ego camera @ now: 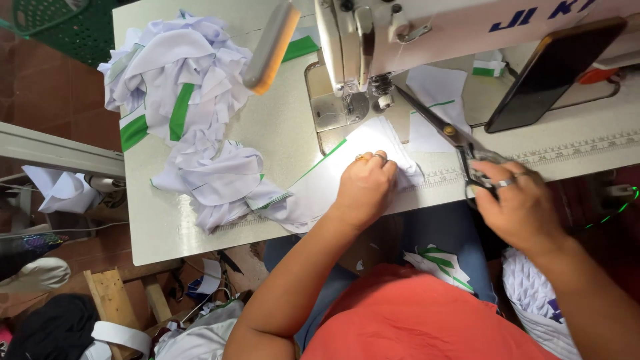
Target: Trim excess material from fabric pieces using scissors at a sewing station
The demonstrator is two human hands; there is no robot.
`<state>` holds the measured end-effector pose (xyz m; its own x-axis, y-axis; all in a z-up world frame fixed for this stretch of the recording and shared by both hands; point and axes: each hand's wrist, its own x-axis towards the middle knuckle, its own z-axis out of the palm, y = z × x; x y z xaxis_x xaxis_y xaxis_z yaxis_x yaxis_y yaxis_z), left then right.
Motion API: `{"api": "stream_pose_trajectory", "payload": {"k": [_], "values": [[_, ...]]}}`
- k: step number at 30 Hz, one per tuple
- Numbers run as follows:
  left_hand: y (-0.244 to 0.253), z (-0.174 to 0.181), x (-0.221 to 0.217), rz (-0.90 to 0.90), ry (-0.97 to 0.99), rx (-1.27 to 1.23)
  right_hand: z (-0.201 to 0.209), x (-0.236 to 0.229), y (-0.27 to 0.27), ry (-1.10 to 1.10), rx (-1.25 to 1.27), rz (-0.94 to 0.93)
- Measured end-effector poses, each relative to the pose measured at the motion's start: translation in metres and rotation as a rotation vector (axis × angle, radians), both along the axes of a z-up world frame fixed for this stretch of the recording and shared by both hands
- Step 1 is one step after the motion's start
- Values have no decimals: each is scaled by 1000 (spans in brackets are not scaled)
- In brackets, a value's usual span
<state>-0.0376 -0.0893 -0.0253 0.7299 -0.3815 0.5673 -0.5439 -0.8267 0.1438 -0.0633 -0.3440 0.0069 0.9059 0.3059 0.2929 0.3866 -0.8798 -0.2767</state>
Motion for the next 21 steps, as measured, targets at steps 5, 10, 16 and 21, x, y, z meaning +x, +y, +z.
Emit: {"api": "stream_pose_trajectory", "payload": {"k": [5,10,16,21], "values": [[13,5,-1,30,123,-189,-25,10,17,-379,-156,40],[25,13,-2,-2,524,-683,-11,7,27,-362,-216,-62],[34,11,3,40,452,-1017,-10,22,77,23,305,107],[33,31,-9,36,385,-853,-23,41,86,118,262,96]]}}
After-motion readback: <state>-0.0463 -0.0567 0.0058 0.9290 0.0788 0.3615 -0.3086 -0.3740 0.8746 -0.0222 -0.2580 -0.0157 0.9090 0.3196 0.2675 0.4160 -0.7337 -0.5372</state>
